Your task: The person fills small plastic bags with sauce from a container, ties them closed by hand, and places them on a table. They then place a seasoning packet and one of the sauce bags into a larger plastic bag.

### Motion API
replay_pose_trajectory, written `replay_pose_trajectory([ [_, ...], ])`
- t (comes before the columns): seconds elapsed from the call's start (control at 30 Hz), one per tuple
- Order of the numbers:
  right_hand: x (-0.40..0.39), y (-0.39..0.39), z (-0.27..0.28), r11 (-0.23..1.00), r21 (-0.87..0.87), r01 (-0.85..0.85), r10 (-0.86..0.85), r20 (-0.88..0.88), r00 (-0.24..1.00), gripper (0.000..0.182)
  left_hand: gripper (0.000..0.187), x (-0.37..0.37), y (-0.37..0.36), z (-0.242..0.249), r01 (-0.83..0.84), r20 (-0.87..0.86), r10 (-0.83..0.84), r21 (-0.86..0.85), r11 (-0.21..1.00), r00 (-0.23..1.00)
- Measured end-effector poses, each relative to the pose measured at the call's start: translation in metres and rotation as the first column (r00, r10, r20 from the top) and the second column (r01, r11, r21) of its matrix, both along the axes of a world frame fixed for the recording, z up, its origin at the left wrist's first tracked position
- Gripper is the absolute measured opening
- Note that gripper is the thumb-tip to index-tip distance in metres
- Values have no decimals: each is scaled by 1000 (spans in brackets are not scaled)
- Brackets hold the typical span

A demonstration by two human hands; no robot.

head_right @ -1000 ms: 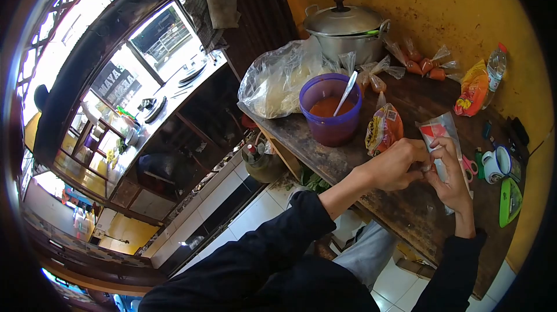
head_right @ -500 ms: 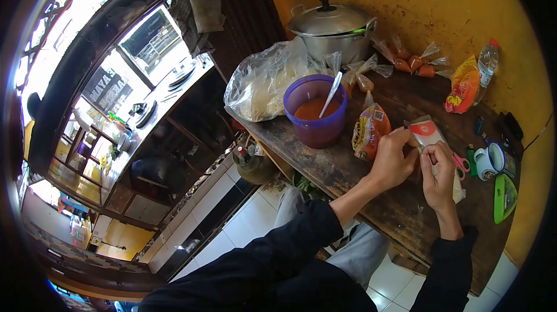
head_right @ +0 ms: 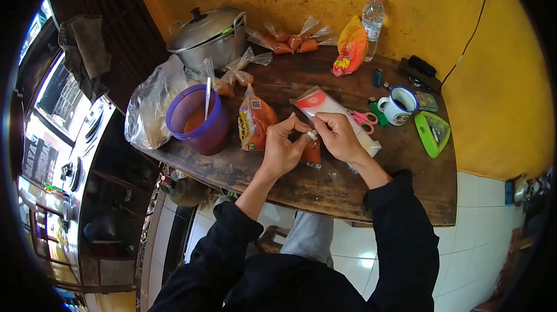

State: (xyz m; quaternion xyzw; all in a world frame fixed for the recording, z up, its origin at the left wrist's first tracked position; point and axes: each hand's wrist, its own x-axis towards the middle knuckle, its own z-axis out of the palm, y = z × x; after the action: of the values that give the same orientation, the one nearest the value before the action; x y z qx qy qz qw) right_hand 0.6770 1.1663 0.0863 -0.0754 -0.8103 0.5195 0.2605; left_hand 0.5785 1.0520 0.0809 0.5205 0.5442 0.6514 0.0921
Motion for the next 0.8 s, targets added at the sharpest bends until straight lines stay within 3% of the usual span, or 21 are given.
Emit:
replay_pose_trajectory([
  [0.07,0,1,0,999,-37,-25,25,-16,1000,27,7,8,-2,-1,170,390,-133,-62,984,911],
  [0.1,3,3,1,995,88,50,-48,-26,998,27,9,6,0,-9,116,182,-112,-11,993,977],
  [0.13,1,4,0,973,204,109,-100,-54,993,27,9,7,-3,-7,84,103,-81,-33,996,991],
  [0.23,1,9,-11,936,296,188,-198,4,980,26,6,7,-5,-14,123,146,-114,-50,991,983],
  [0.33,2,20,-35,914,293,280,-265,-91,960,27,6,12,-8,-6,64,245,-49,-56,996,968],
  [0.37,4,27,-41,894,330,304,-295,-76,952,29,6,18,-10,2,94,430,-46,-92,991,902],
  [0.4,2,18,-29,914,289,283,-279,-55,959,30,11,21,1,-7,-110,272,85,79,991,959],
  [0.43,2,19,-30,937,229,263,-265,-22,964,30,11,21,2,-9,-143,215,145,-23,989,966],
  [0.47,-1,13,-22,964,156,215,-206,-68,976,32,9,20,6,-14,-218,-8,218,-89,972,976],
  [0.53,-1,27,-38,953,-145,267,-273,-23,962,32,8,21,15,-21,-226,-100,209,-217,950,973],
  [0.57,-2,32,-43,887,-379,263,-300,-40,953,31,8,25,15,-21,-211,-109,192,-205,956,975],
  [0.6,-1,37,-41,896,-371,244,-277,-38,960,31,9,30,16,-20,-196,-118,175,-192,962,977],
  [0.67,2,46,-35,768,-484,419,-438,81,895,29,8,39,12,-17,-206,-118,182,-242,948,976],
  [0.7,-1,52,-40,705,-560,435,-483,70,873,30,9,46,11,-19,-227,-97,210,-222,948,973],
  [0.8,2,52,-33,679,-629,379,-468,27,883,30,8,55,0,-14,-213,-56,206,-219,952,977],
])
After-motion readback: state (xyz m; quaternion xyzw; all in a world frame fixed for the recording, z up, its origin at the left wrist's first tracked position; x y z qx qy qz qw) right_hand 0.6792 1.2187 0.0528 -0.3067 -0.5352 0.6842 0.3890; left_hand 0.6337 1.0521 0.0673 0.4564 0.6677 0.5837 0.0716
